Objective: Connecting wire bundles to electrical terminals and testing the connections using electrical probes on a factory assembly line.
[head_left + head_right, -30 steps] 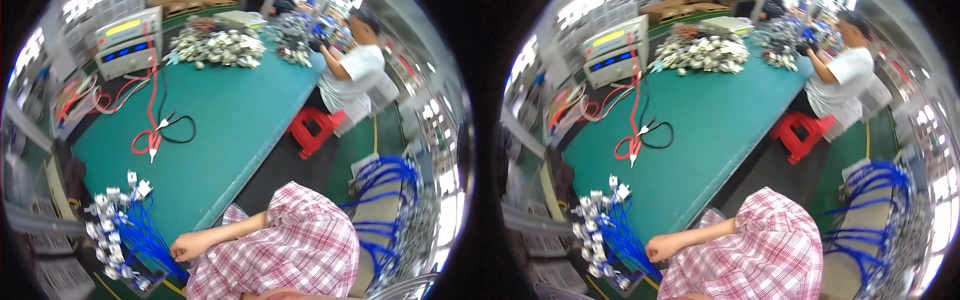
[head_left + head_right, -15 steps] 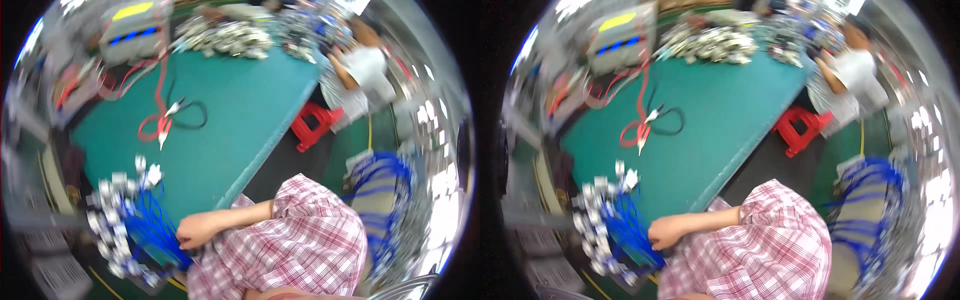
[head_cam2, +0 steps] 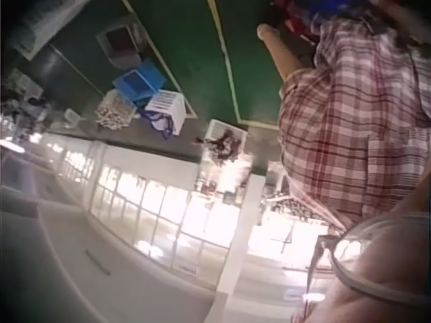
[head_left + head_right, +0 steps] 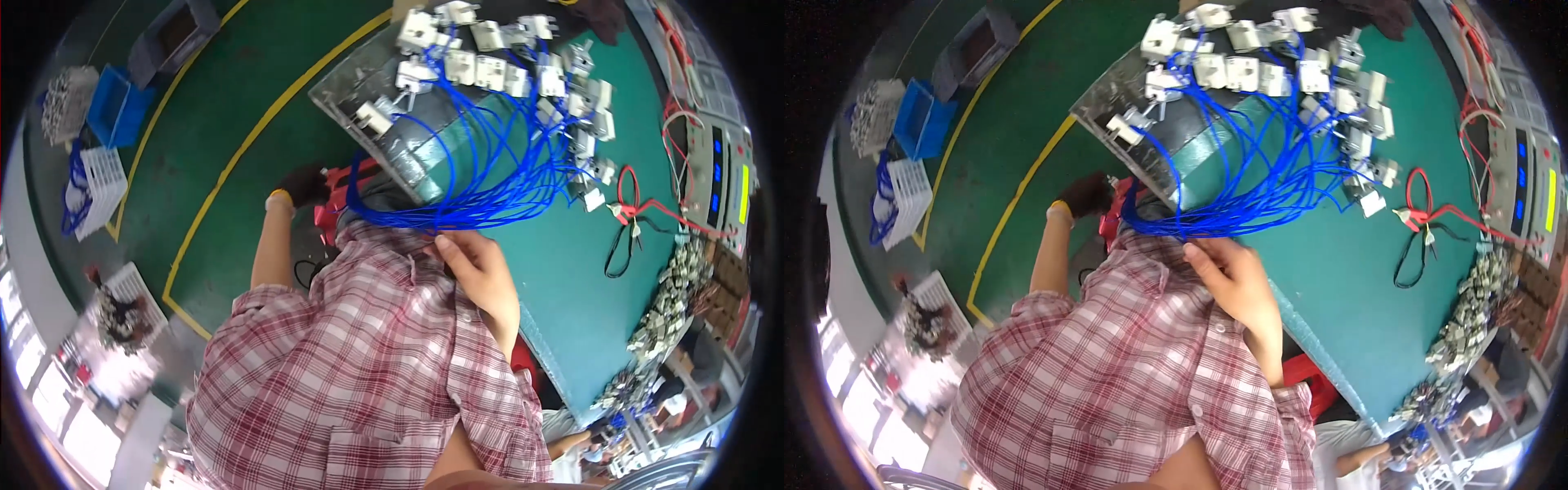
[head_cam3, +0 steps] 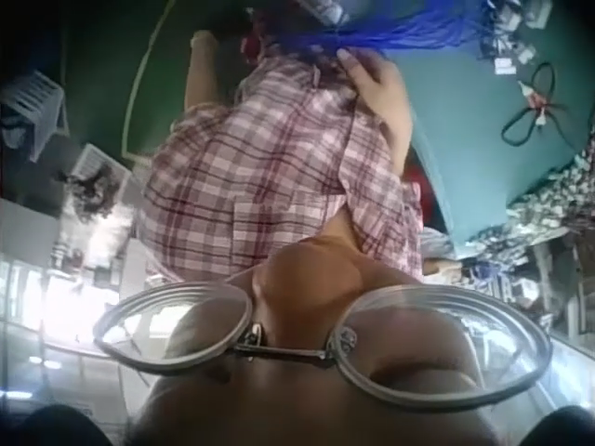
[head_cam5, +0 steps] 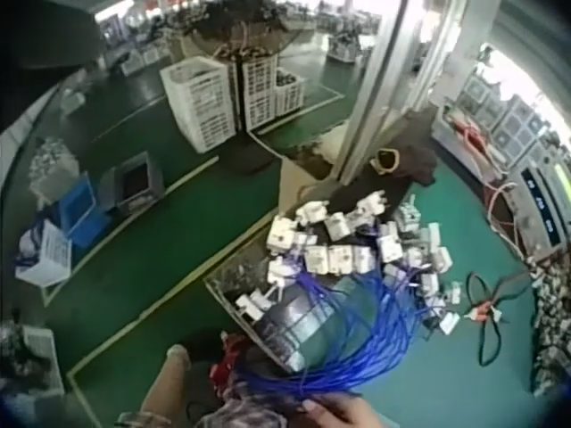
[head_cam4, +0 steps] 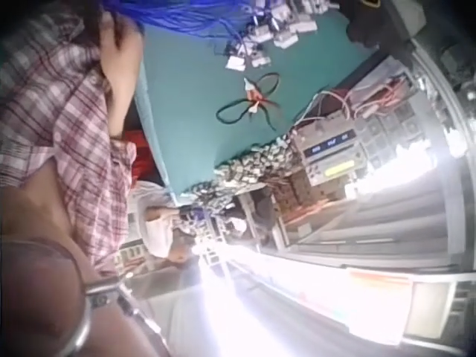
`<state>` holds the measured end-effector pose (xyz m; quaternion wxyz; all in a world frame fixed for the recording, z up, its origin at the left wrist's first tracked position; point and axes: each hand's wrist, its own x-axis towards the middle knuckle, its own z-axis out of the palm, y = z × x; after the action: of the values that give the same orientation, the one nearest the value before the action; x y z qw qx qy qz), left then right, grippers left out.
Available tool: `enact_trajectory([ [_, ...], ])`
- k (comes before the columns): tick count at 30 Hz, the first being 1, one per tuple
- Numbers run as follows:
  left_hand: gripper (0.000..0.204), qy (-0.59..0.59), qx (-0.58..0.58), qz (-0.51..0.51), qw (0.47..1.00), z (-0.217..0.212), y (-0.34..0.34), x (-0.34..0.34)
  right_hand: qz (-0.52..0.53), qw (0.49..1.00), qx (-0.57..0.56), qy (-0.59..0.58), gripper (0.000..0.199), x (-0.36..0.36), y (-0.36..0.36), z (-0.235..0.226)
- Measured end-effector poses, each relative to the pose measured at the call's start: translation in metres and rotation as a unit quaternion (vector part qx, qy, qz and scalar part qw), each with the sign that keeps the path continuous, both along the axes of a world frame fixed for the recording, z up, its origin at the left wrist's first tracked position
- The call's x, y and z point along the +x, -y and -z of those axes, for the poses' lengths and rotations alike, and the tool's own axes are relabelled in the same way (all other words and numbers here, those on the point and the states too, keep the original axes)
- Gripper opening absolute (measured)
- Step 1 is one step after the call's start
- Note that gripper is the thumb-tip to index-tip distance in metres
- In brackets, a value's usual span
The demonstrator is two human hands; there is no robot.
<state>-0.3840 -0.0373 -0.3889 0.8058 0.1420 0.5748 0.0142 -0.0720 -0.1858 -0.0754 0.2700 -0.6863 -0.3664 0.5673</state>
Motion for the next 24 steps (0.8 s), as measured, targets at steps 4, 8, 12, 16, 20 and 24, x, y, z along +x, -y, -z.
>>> enact_trajectory([
  [4,0.028,-0.179,0.453,0.481,0.729,0.006,-0.001,0.023,-0.005,0.999,-0.041,-0.016,0.028,-0.001,-0.002,-0.003],
  [8,0.044,-0.335,0.412,0.399,0.748,0.097,0.017,0.005,0.05,0.998,0.003,-0.029,0.026,-0.015,-0.006,-0.003],
  [12,0.045,-0.37,0.356,0.212,0.831,0.028,-0.011,0.017,0.04,0.999,-0.029,0.014,0.025,-0.01,-0.008,-0.008],
  [16,0.035,-0.258,0.532,0.346,0.729,0.04,0.01,-0.003,0.046,0.997,-0.067,-0.017,0.026,-0.006,-0.008,-0.006],
  [20,0.034,-0.067,0.268,0.331,0.902,0.076,0.006,0.014,-0.011,0.997,-0.077,0.006,0.027,-0.003,-0.006,-0.008],
  [24,0.036,-0.355,0.402,0.52,0.665,0.061,0.009,0.01,-0.144,0.977,-0.127,0.091,0.028,-0.001,-0.026,-0.044],
])
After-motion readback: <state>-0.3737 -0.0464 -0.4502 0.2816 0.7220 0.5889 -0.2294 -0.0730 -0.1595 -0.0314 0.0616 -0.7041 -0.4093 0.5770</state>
